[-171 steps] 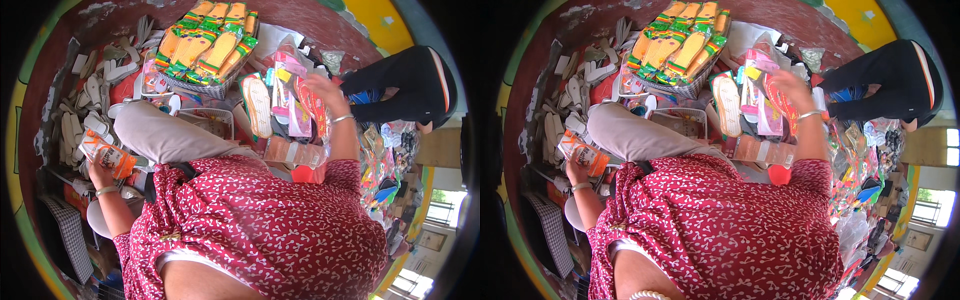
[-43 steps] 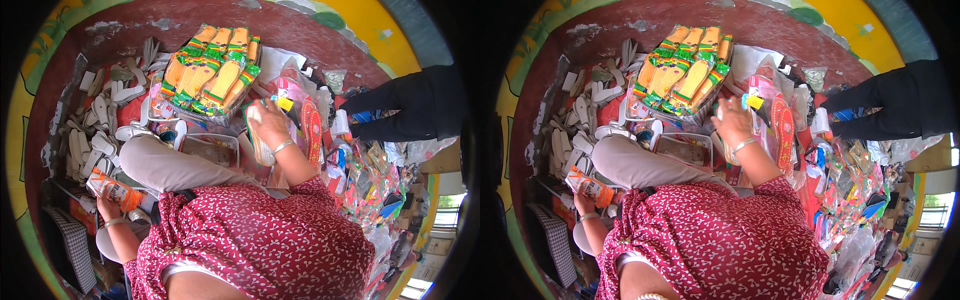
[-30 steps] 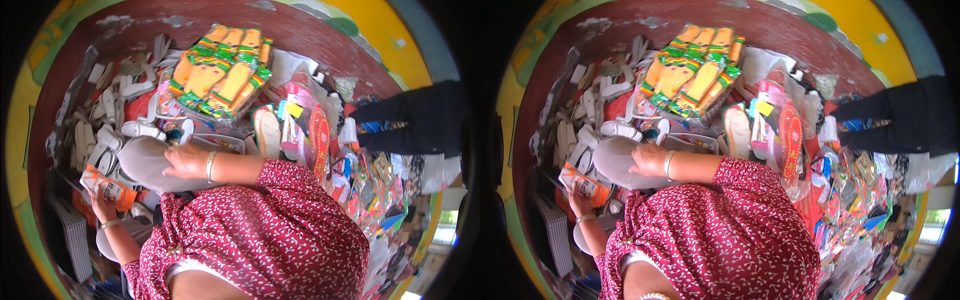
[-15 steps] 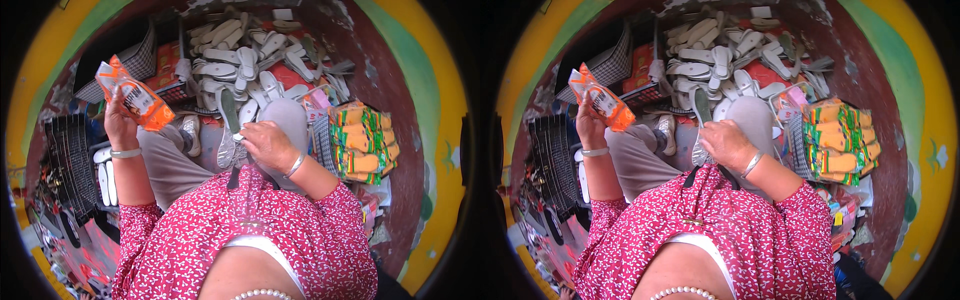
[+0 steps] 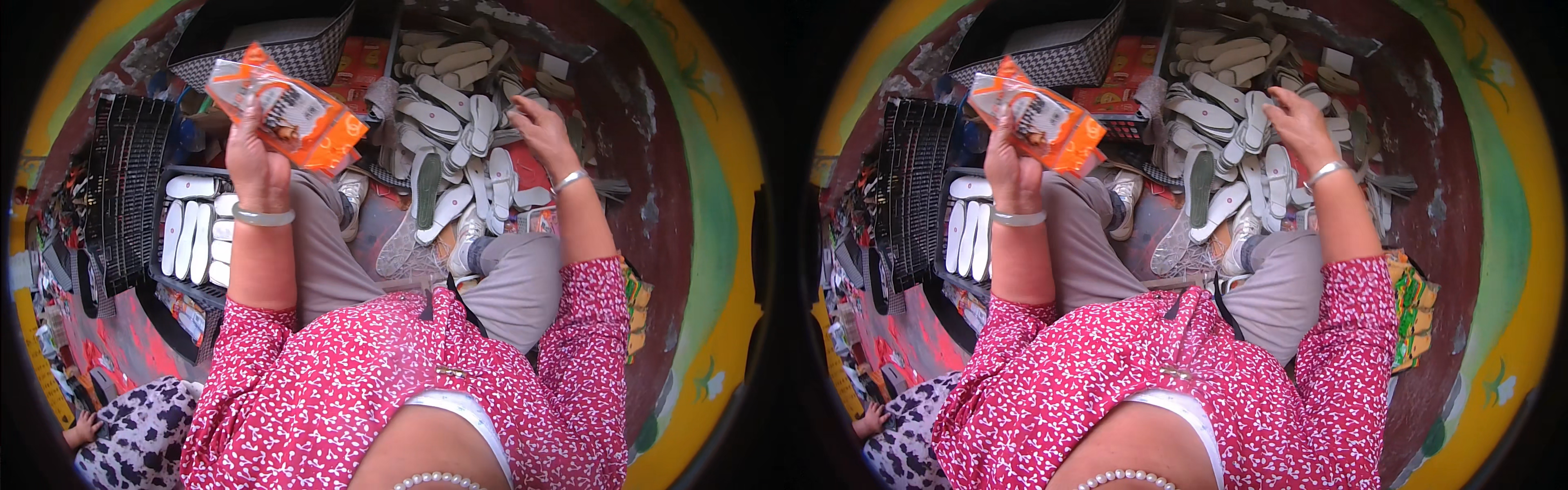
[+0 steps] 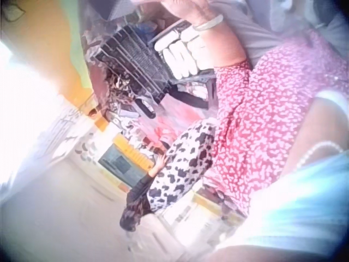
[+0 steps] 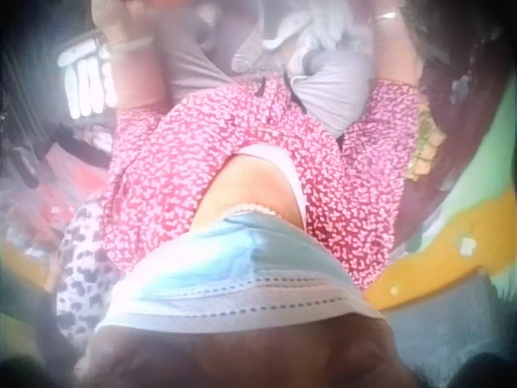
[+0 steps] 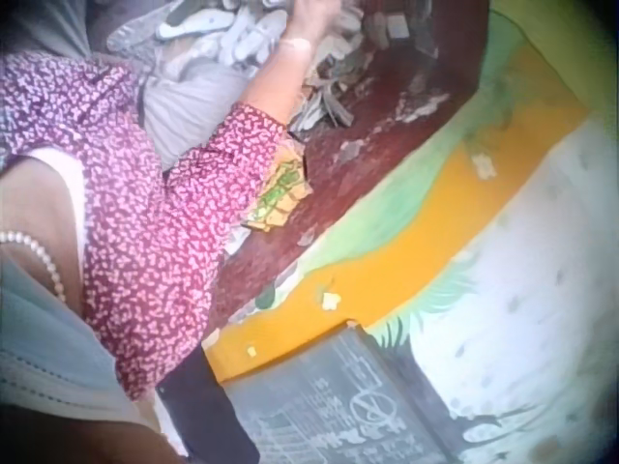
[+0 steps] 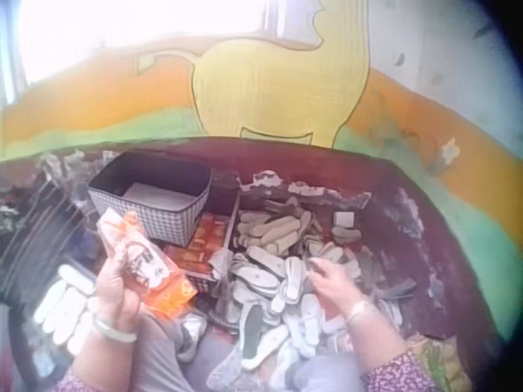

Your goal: The person sits on the floor and handles various footwear items, including slippers and packaged insoles. They pick up items, inspect them, and place them into nearby baskets or piles.

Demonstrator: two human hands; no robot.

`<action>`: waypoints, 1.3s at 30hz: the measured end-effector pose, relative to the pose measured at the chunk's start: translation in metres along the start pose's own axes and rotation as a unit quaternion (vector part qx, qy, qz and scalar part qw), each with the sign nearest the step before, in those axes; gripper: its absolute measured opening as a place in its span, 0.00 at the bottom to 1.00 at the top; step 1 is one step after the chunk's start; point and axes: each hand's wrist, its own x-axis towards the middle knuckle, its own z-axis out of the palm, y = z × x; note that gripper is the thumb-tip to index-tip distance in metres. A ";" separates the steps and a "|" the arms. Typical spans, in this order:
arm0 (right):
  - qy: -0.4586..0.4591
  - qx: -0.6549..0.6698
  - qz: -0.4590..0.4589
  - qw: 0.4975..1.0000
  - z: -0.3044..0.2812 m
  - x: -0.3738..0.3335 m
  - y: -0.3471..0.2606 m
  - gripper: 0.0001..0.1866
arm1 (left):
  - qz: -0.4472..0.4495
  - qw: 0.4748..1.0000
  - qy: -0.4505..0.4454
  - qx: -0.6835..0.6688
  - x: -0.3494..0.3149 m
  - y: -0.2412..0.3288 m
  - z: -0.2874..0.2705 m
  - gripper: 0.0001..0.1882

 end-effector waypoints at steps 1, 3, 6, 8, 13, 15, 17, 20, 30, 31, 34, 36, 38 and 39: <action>-0.041 0.008 0.021 0.999 0.022 0.020 0.008 0.26 | -0.005 1.000 0.000 0.017 -0.003 -0.004 0.005 0.15; -0.123 0.016 0.047 0.991 0.077 0.048 0.011 0.33 | -0.021 0.998 0.015 0.052 -0.002 -0.014 -0.003 0.14; -0.192 0.141 0.138 0.962 0.173 0.078 0.044 0.41 | -0.056 0.995 -0.016 0.077 -0.008 -0.023 0.011 0.13; -0.166 0.198 0.228 0.939 0.227 0.091 0.039 0.41 | -0.110 0.992 -0.017 0.052 -0.002 -0.033 0.004 0.14; -0.189 0.103 0.191 0.958 0.295 0.094 0.033 0.21 | -0.155 0.987 -0.004 0.042 -0.004 -0.024 0.000 0.16; -0.143 0.072 0.177 0.971 0.319 0.117 0.095 0.17 | -0.167 0.985 -0.035 0.026 -0.004 -0.023 0.008 0.18; -0.176 -0.071 0.068 0.979 0.313 0.136 0.114 0.16 | -0.175 0.984 -0.030 0.034 0.000 -0.020 0.007 0.18; -0.193 0.128 0.052 0.971 0.240 0.148 0.072 0.13 | -0.183 0.981 -0.052 0.024 -0.003 -0.017 0.002 0.19; -0.204 0.639 -0.112 0.733 0.038 0.009 -0.086 0.26 | -0.218 0.972 -0.082 -0.010 -0.007 -0.035 -0.015 0.13; -0.162 0.619 -0.115 0.759 0.042 -0.003 -0.082 0.23 | -0.194 0.977 -0.091 -0.017 -0.016 -0.030 -0.006 0.16; -0.082 0.469 -0.158 0.865 0.079 -0.058 -0.103 0.17 | -0.257 0.957 -0.110 -0.080 -0.035 -0.030 -0.004 0.16; -0.109 0.277 -0.252 0.921 0.120 -0.090 -0.110 0.21 | -0.268 0.963 -0.038 -0.017 -0.066 -0.045 0.010 0.16; 0.001 -0.006 -0.350 0.937 0.149 -0.107 -0.113 0.25 | -0.285 0.956 -0.067 -0.033 -0.102 -0.047 0.028 0.17; 0.000 -0.007 -0.335 0.942 0.150 -0.109 -0.113 0.25 | -0.304 0.950 -0.067 -0.020 -0.109 -0.042 0.030 0.18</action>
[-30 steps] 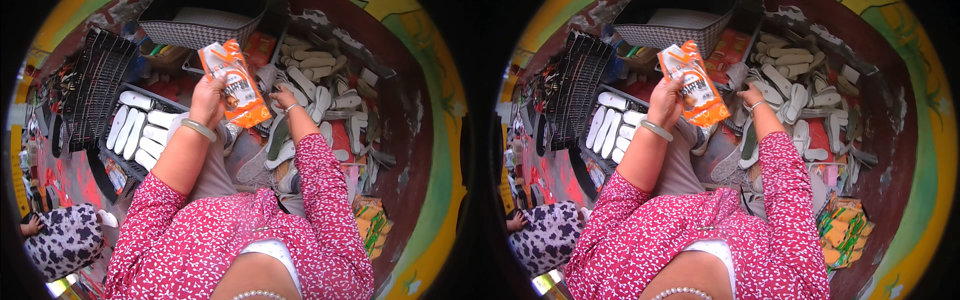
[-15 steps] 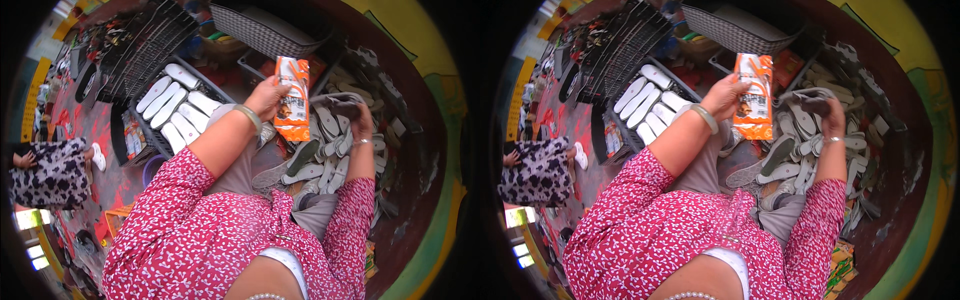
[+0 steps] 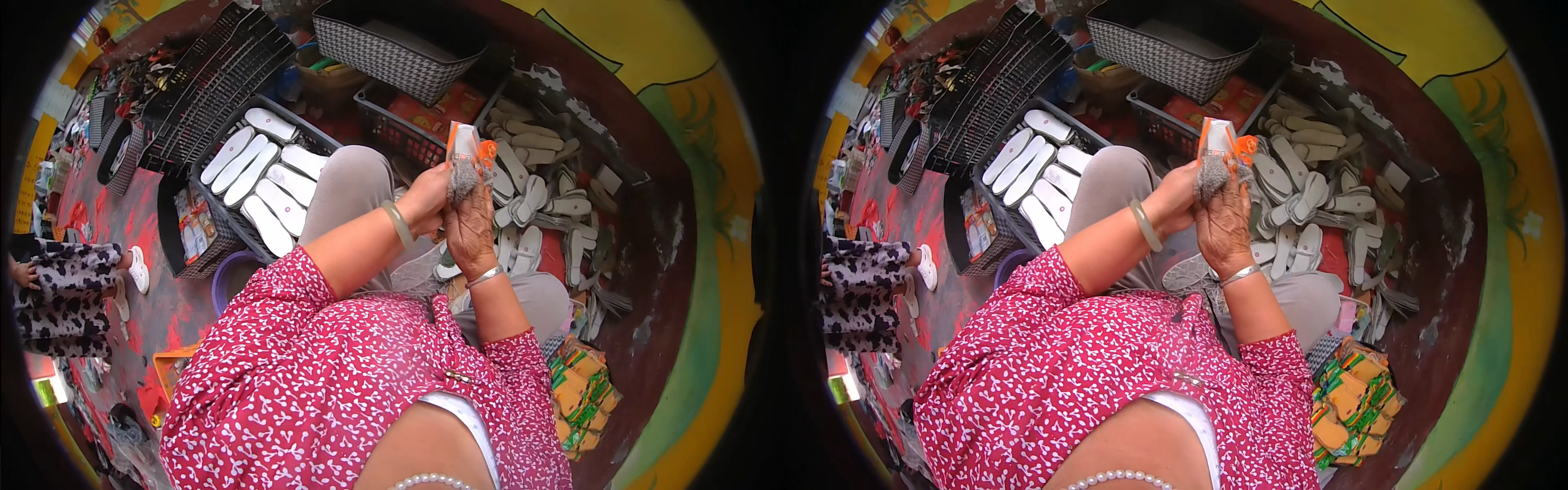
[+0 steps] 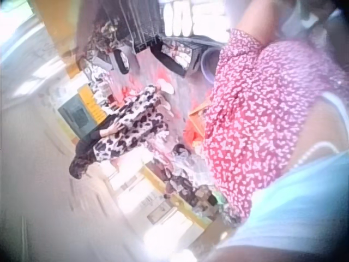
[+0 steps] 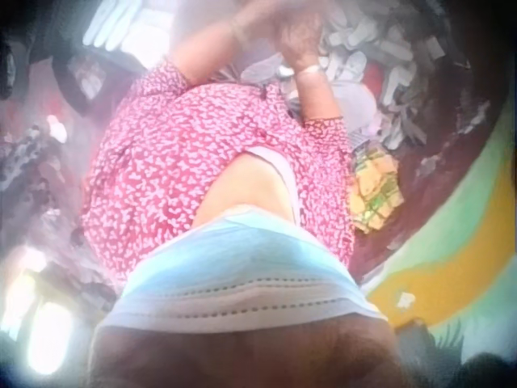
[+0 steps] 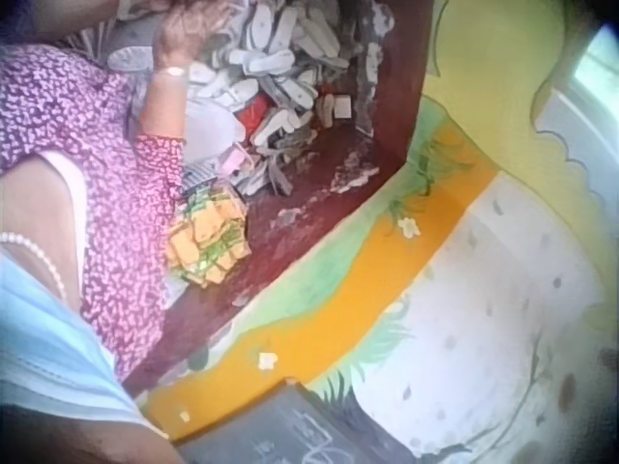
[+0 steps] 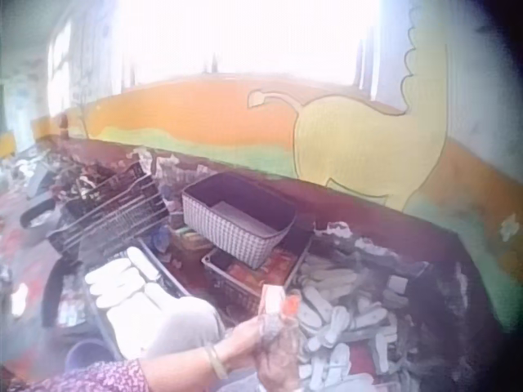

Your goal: The person sits on the floor and handles various footwear items, including slippers and packaged insoles. They pick up items, inspect them, and place them into nearby baskets or piles.

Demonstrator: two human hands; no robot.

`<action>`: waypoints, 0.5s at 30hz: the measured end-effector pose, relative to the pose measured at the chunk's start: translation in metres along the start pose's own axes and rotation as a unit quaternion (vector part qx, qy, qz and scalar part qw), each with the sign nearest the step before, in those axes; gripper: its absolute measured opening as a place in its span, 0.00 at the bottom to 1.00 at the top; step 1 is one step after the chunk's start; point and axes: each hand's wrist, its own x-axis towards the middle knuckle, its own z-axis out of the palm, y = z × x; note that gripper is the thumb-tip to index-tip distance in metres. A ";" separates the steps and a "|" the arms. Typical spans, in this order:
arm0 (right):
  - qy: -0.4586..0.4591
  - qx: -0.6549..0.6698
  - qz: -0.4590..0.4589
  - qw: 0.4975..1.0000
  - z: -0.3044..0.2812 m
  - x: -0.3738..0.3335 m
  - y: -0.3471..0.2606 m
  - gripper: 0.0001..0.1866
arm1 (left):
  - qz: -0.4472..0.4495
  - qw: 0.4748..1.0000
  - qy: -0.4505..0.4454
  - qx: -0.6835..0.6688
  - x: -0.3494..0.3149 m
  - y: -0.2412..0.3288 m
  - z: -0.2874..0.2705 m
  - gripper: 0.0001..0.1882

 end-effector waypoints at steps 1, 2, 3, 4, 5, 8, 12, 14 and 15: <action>-0.003 -0.002 0.016 1.000 0.001 0.001 -0.001 0.26 | 0.010 1.000 -0.021 0.007 -0.002 -0.001 -0.001 0.18; -0.007 -0.003 0.032 0.999 0.002 0.002 0.000 0.27 | 0.021 0.999 -0.042 0.013 -0.001 -0.002 -0.004 0.18; -0.001 -0.024 0.031 0.999 0.002 0.004 0.004 0.26 | 0.032 0.997 -0.062 0.020 -0.001 -0.001 -0.005 0.18; 0.004 -0.042 0.029 0.999 0.002 0.004 0.009 0.26 | 0.017 0.996 -0.070 0.042 -0.008 0.004 0.000 0.18; 0.008 -0.060 0.028 0.998 0.001 0.004 0.011 0.26 | 0.014 0.996 -0.080 0.045 -0.010 0.004 -0.002 0.18; 0.083 0.058 0.027 0.995 -0.005 0.012 0.006 0.26 | -0.008 0.991 -0.118 0.055 -0.015 0.010 -0.011 0.18; -0.007 0.232 0.204 0.951 -0.024 0.030 0.032 0.22 | -0.044 0.979 -0.132 0.152 -0.031 0.003 -0.016 0.18; 0.002 0.467 0.222 0.856 -0.018 0.030 0.038 0.17 | -0.044 0.961 -0.141 0.234 -0.026 0.004 -0.020 0.18; 0.011 0.533 0.242 0.810 -0.019 0.028 0.040 0.17 | -0.044 0.950 -0.146 0.274 -0.023 0.006 -0.022 0.18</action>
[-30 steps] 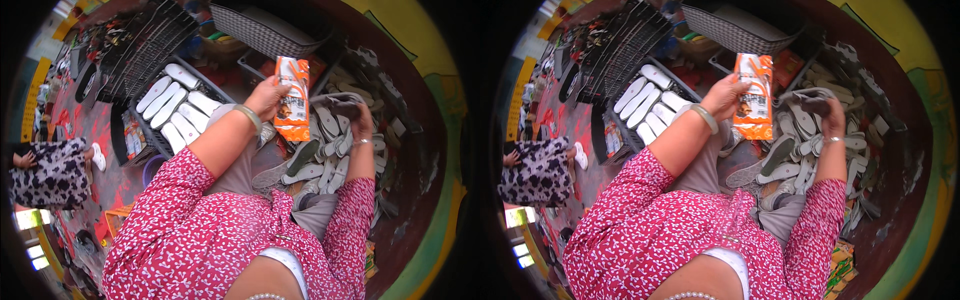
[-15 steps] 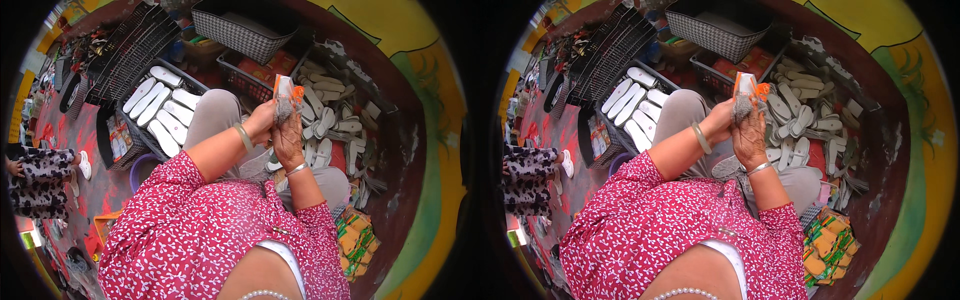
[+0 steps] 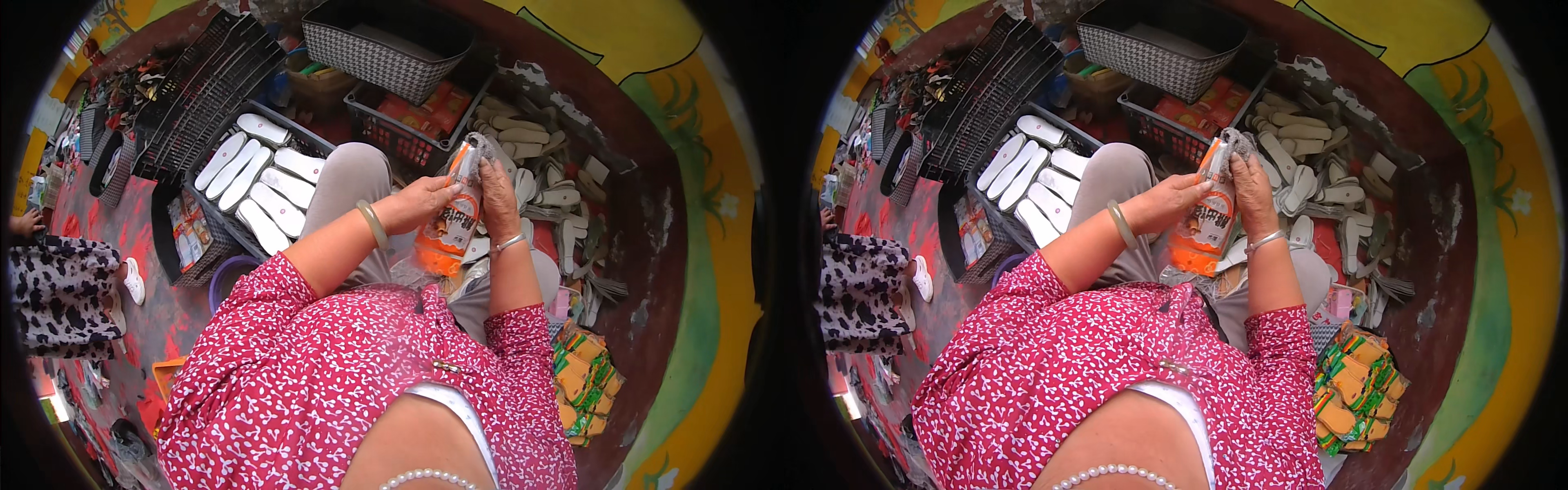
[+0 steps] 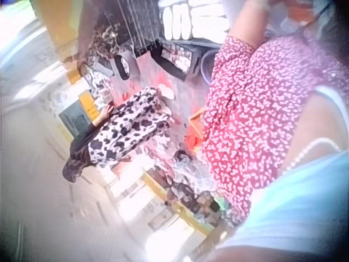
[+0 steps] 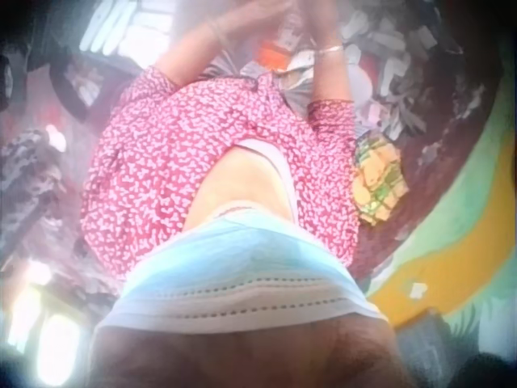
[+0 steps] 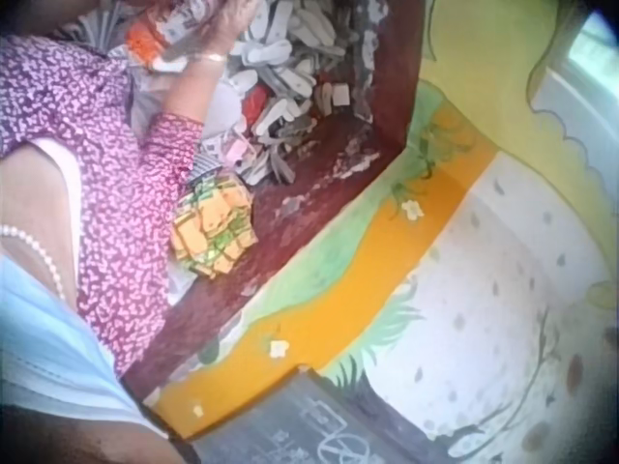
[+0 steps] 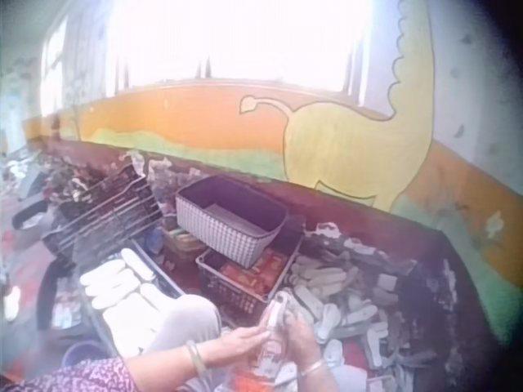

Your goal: The person sits on the floor and handles various footwear items, including slippers and packaged insoles. They pick up items, inspect them, and place them into nearby baskets or piles.

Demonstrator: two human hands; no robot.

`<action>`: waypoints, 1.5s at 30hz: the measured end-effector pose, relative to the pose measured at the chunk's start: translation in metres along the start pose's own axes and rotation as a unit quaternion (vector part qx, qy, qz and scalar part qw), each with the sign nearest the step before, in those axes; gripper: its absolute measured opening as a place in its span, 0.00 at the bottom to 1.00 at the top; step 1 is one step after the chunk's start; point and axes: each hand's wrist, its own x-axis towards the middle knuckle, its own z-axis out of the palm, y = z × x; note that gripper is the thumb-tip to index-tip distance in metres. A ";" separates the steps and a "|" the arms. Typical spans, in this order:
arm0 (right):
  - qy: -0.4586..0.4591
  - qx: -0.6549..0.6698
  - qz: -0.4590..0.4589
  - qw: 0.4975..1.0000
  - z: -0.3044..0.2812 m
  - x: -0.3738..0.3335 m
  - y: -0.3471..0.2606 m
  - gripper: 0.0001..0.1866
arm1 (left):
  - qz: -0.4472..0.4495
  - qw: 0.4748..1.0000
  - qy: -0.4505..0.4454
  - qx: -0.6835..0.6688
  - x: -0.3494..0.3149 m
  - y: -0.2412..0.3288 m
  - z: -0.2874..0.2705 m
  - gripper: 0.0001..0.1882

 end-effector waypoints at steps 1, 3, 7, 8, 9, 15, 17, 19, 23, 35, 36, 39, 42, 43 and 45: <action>0.001 0.080 0.024 0.997 0.005 -0.003 -0.012 0.16 | 0.004 1.000 -0.008 0.005 0.001 0.001 -0.003 0.18; 0.036 0.200 0.048 0.978 -0.013 0.004 -0.006 0.15 | -0.063 0.996 -0.014 0.056 0.003 0.008 -0.009 0.18; 0.082 0.402 -0.007 0.912 -0.062 0.010 -0.005 0.19 | -0.080 0.995 0.011 -0.062 0.005 0.005 -0.006 0.19; 0.043 0.400 -0.021 0.915 -0.068 0.009 -0.011 0.21 | -0.074 0.991 0.018 -0.109 0.006 0.004 -0.006 0.19; 0.016 0.384 -0.021 0.923 -0.072 0.006 -0.015 0.23 | -0.074 0.992 0.030 -0.093 0.006 0.004 -0.009 0.19; -0.066 0.085 0.092 0.990 -0.040 -0.006 -0.010 0.21 | -0.157 0.975 -0.009 0.154 0.019 0.012 -0.017 0.18; -0.040 0.091 0.073 0.992 -0.030 0.001 0.010 0.19 | -0.137 0.970 -0.016 0.199 0.023 0.006 -0.021 0.18; 0.032 0.099 0.039 0.994 -0.039 0.005 0.009 0.16 | -0.147 0.964 -0.007 0.221 0.028 0.007 -0.016 0.19; 0.264 0.093 -0.044 0.959 -0.108 0.013 -0.003 0.12 | -0.154 0.968 -0.012 0.198 0.039 -0.008 -0.028 0.17; 0.333 0.214 0.073 0.915 -0.197 0.027 0.039 0.18 | 0.139 0.879 0.368 0.269 0.077 0.009 -0.083 0.28; 0.330 0.205 0.081 0.918 -0.198 0.027 0.044 0.17 | 0.181 0.882 0.351 0.257 0.051 0.019 -0.093 0.25; 0.318 0.197 0.100 0.922 -0.196 0.025 0.053 0.17 | 0.263 0.834 0.436 0.210 -0.054 0.029 -0.120 0.14; 0.295 0.205 0.125 0.925 -0.193 0.031 0.056 0.16 | 0.163 0.754 0.579 0.264 -0.175 -0.014 -0.182 0.13; 0.295 0.210 0.129 0.923 -0.188 0.035 0.054 0.16 | 0.159 0.703 0.619 0.312 -0.217 -0.040 -0.200 0.14; 0.315 0.215 0.130 0.915 -0.185 0.033 0.052 0.16 | 0.008 0.616 0.721 0.318 -0.293 -0.107 -0.228 0.15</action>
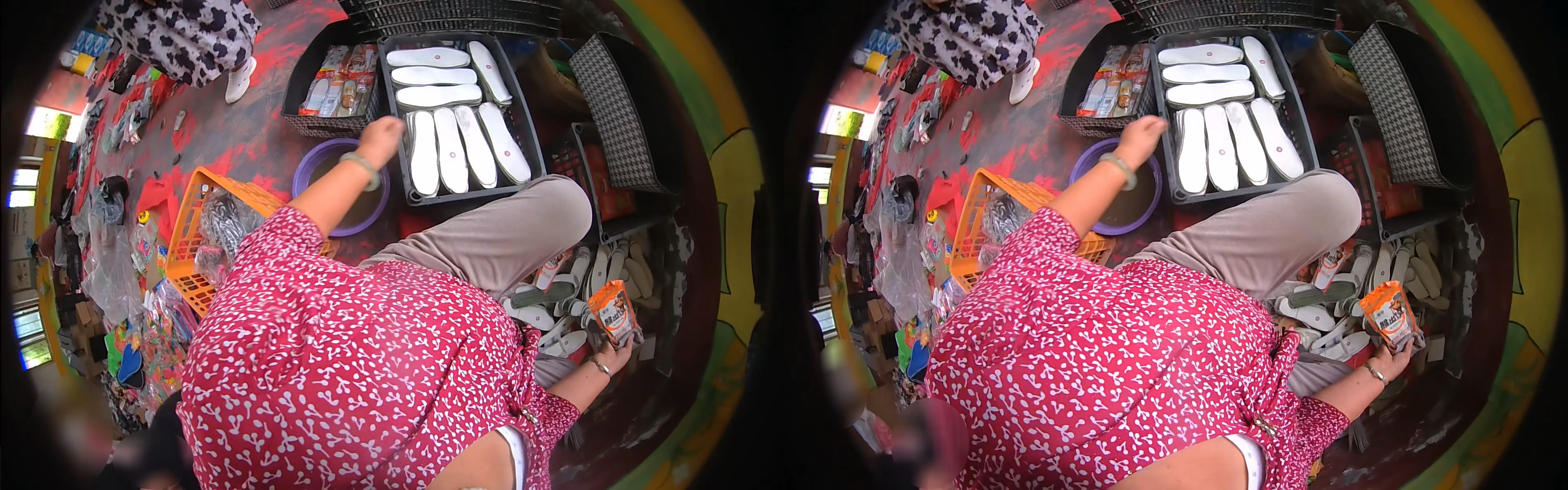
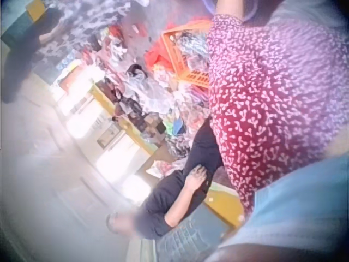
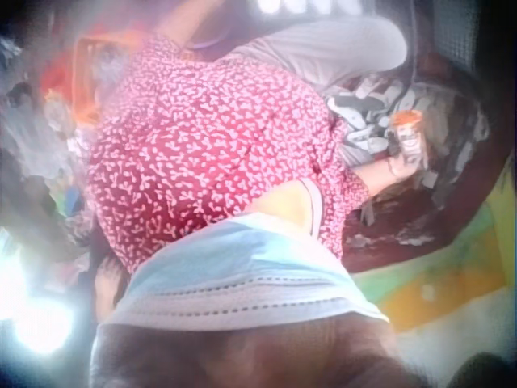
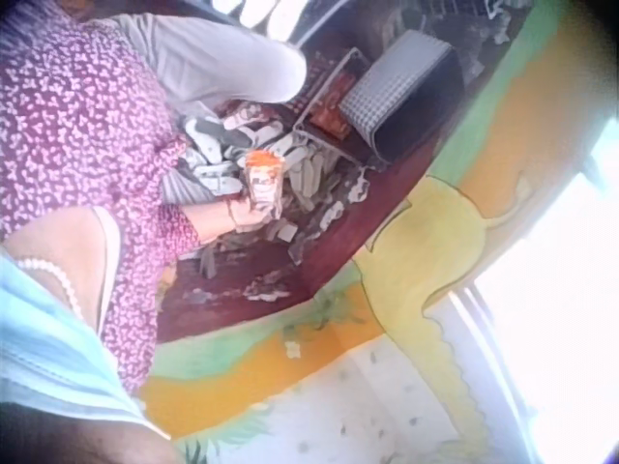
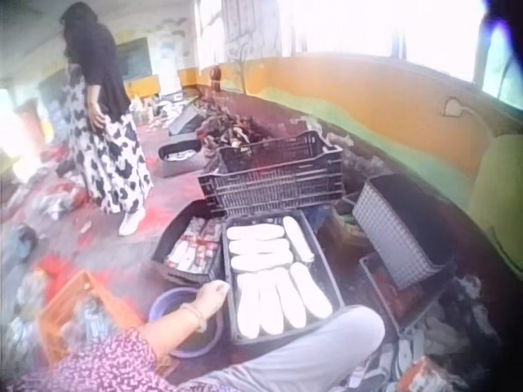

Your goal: The person sits on the floor and handles various footwear items, including slippers and packaged insoles. They pick up items, inspect them, and place them into nearby baskets or piles.

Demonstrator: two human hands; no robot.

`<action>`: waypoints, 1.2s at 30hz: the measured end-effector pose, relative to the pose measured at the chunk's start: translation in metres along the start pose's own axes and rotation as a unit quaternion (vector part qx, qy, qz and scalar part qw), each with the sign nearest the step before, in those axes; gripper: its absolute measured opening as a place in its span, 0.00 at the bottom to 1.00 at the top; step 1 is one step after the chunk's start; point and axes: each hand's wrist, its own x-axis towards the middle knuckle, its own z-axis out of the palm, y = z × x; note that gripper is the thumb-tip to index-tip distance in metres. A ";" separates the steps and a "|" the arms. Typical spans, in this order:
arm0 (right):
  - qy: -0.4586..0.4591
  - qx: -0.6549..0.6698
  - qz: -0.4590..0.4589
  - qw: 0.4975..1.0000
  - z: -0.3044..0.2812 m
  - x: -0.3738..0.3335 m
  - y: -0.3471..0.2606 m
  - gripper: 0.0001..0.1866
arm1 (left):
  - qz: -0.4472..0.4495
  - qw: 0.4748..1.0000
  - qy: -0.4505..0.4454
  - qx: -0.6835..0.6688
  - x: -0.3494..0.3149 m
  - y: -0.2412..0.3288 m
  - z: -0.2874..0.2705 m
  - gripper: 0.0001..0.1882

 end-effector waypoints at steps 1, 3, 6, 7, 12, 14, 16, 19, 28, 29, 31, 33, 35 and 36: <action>0.012 -0.013 -0.004 1.000 -0.004 -0.001 0.000 0.16 | -0.025 0.998 0.018 0.062 -0.012 -0.037 -0.018 0.15; 0.025 -0.045 -0.001 0.999 0.002 0.005 0.004 0.16 | -0.110 0.982 0.025 0.153 -0.053 -0.101 -0.049 0.16; 0.005 -0.038 0.025 0.999 0.007 0.012 0.002 0.16 | -0.190 0.968 -0.014 0.161 -0.110 -0.146 -0.059 0.16; -0.003 -0.038 0.030 0.999 0.012 0.011 0.000 0.16 | -0.212 0.965 -0.006 0.152 -0.123 -0.152 -0.054 0.17; -0.009 -0.044 0.021 0.999 0.040 -0.016 0.006 0.15 | -0.189 0.973 -0.066 0.114 -0.111 -0.103 -0.016 0.21; 0.012 -0.032 0.032 0.999 0.039 -0.024 0.007 0.15 | -0.191 0.977 -0.097 -0.022 -0.087 -0.086 0.003 0.26; 0.038 -0.046 0.022 0.998 0.046 -0.032 0.009 0.16 | -0.217 0.961 -0.088 -0.144 -0.069 -0.067 0.025 0.34; 0.035 -0.011 0.041 0.999 0.048 -0.046 0.011 0.16 | -0.281 0.914 -0.118 -0.269 -0.051 -0.040 0.044 0.49; -0.020 -0.015 0.062 0.998 0.025 -0.032 0.009 0.15 | -0.253 0.913 0.024 -0.318 -0.030 -0.062 0.099 0.33; -0.033 -0.019 0.070 0.997 0.028 -0.030 0.012 0.15 | -0.239 0.915 0.051 -0.322 -0.028 -0.081 0.106 0.35; -0.054 -0.027 0.081 0.995 0.023 -0.029 0.013 0.14 | -0.241 0.918 0.023 -0.315 -0.027 -0.095 0.109 0.35; -0.073 -0.044 0.060 0.995 0.020 -0.025 0.014 0.12 | -0.254 0.913 0.008 -0.320 -0.028 -0.094 0.111 0.36; -0.058 -0.046 0.040 0.996 0.022 -0.033 0.016 0.11 | -0.278 0.900 -0.001 -0.335 -0.033 -0.040 0.092 0.36; -0.060 -0.054 0.050 0.995 0.019 -0.032 0.015 0.10 | -0.285 0.897 0.001 -0.337 -0.036 -0.028 0.091 0.36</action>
